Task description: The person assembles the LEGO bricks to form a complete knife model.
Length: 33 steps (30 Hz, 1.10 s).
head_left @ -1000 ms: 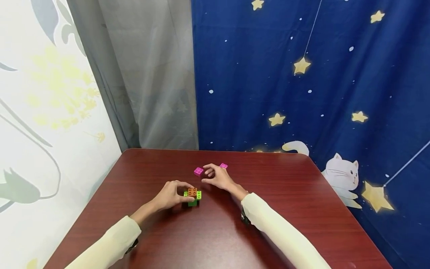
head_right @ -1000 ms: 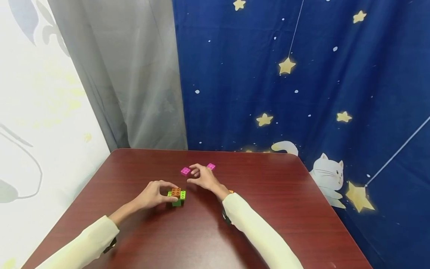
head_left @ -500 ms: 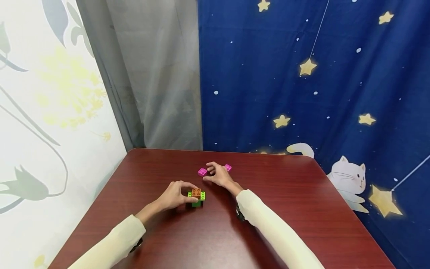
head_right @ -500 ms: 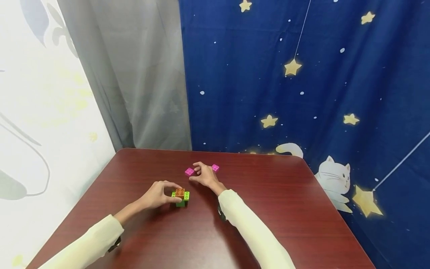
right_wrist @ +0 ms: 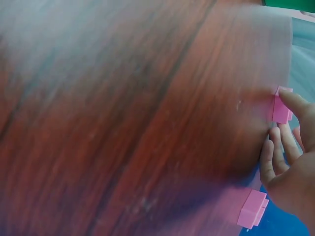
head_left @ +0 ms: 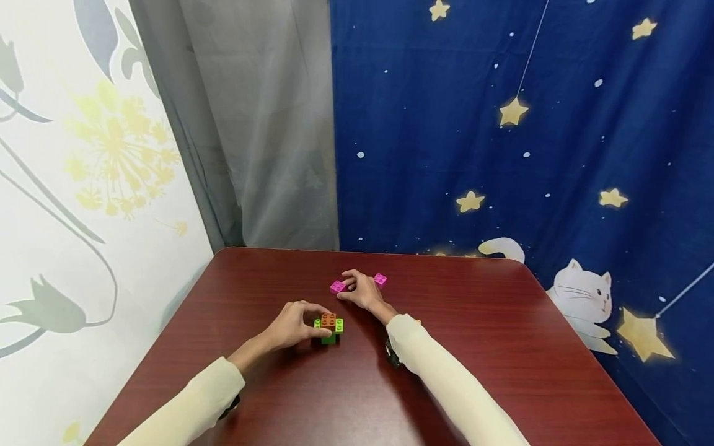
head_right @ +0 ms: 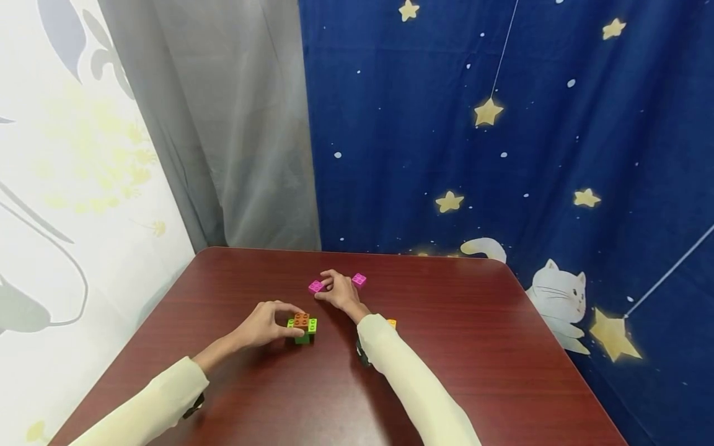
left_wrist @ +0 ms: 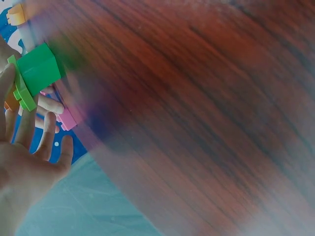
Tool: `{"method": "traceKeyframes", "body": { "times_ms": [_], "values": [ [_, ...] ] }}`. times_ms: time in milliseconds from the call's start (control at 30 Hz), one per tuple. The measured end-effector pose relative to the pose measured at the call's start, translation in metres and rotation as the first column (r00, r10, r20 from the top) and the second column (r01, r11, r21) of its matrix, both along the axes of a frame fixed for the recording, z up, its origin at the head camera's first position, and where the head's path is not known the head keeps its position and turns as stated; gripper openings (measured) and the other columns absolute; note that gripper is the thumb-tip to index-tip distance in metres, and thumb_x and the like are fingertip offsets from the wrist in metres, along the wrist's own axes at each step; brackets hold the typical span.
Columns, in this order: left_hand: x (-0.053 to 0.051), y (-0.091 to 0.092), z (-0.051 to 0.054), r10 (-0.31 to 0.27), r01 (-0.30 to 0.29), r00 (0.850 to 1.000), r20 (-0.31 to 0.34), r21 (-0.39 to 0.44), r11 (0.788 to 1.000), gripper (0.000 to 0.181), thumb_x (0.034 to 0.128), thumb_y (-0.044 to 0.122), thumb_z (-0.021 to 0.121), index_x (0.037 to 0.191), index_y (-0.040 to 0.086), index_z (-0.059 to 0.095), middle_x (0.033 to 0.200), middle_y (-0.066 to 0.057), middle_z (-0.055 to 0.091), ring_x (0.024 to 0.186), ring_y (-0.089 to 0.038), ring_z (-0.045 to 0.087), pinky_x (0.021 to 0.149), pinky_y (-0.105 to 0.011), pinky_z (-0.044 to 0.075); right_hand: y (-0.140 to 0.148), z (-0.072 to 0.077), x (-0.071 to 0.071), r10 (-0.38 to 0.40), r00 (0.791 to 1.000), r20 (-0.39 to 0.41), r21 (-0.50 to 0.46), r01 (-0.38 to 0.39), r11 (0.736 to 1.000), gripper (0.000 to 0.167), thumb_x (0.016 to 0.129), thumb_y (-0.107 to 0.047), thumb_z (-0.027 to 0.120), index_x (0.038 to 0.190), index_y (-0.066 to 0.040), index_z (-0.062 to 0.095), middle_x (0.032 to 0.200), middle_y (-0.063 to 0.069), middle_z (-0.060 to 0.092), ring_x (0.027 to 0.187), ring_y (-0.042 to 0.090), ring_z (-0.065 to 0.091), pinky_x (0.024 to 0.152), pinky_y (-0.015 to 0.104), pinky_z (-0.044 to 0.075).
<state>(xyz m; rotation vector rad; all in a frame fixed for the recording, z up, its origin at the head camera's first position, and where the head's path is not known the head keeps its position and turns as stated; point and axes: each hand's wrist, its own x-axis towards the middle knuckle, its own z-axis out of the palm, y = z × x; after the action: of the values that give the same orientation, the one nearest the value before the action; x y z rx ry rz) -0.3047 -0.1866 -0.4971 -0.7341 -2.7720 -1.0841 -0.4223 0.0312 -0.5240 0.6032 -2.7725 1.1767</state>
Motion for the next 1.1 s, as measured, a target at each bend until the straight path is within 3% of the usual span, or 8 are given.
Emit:
{"method": "traceKeyframes", "body": {
  "times_ms": [400, 567, 733, 967, 1100],
  "values": [
    [0.0, 0.001, -0.002, -0.002, 0.002, 1.0, 0.004, -0.001, 1.0, 0.037, 0.0804, 0.04, 0.091, 0.112, 0.024, 0.079, 0.103, 0.01, 0.075, 0.101, -0.015, 0.066, 0.091, -0.046, 0.055, 0.011, 0.001, 0.005, 0.079, 0.997, -0.008, -0.053, -0.079, 0.995, 0.052, 0.084, -0.007, 0.088, 0.131, -0.001, 0.066, 0.107, 0.011, 0.076, 0.097, 0.023, 0.073, 0.088, 0.034, 0.058],
    [-0.001, 0.001, -0.002, 0.001, -0.001, 1.0, 0.002, -0.006, 1.0, 0.036, 0.0808, 0.04, 0.09, 0.112, 0.026, 0.079, 0.104, 0.012, 0.075, 0.103, -0.013, 0.066, 0.092, -0.043, 0.054, 0.016, 0.006, 0.01, 0.132, 0.991, -0.018, -0.059, -0.132, 0.989, 0.051, 0.085, -0.004, 0.086, 0.131, 0.001, 0.065, 0.11, 0.015, 0.075, 0.098, 0.026, 0.074, 0.089, 0.036, 0.058],
    [-0.001, 0.0, -0.002, -0.001, 0.001, 1.0, -0.006, -0.009, 1.0, 0.035, 0.0809, 0.041, 0.09, 0.111, 0.027, 0.079, 0.102, 0.014, 0.075, 0.103, -0.013, 0.067, 0.091, -0.04, 0.054, 0.024, 0.013, 0.017, 0.185, 0.983, -0.021, -0.076, -0.186, 0.98, 0.05, 0.085, -0.001, 0.084, 0.131, 0.002, 0.064, 0.112, 0.017, 0.074, 0.099, 0.029, 0.074, 0.09, 0.038, 0.058],
    [-0.001, -0.001, -0.003, -0.009, 0.009, 1.0, -0.001, 0.007, 1.0, 0.037, 0.081, 0.038, 0.09, 0.112, 0.022, 0.078, 0.104, 0.009, 0.076, 0.103, -0.016, 0.067, 0.092, -0.045, 0.055, 0.039, 0.024, 0.031, 0.253, 0.967, -0.028, -0.041, -0.254, 0.966, 0.046, 0.088, -0.002, 0.082, 0.131, 0.001, 0.067, 0.118, 0.015, 0.074, 0.103, 0.028, 0.073, 0.091, 0.04, 0.057],
    [0.0, 0.0, -0.002, -0.01, 0.01, 1.0, -0.011, 0.007, 1.0, 0.037, 0.0804, 0.037, 0.091, 0.111, 0.022, 0.079, 0.101, 0.01, 0.076, 0.101, -0.014, 0.066, 0.091, -0.044, 0.055, 0.046, 0.034, 0.041, 0.267, 0.962, -0.052, -0.027, -0.269, 0.963, 0.042, 0.088, -0.005, 0.083, 0.128, -0.001, 0.07, 0.112, 0.014, 0.077, 0.1, 0.027, 0.075, 0.09, 0.04, 0.057]
  ]
}}
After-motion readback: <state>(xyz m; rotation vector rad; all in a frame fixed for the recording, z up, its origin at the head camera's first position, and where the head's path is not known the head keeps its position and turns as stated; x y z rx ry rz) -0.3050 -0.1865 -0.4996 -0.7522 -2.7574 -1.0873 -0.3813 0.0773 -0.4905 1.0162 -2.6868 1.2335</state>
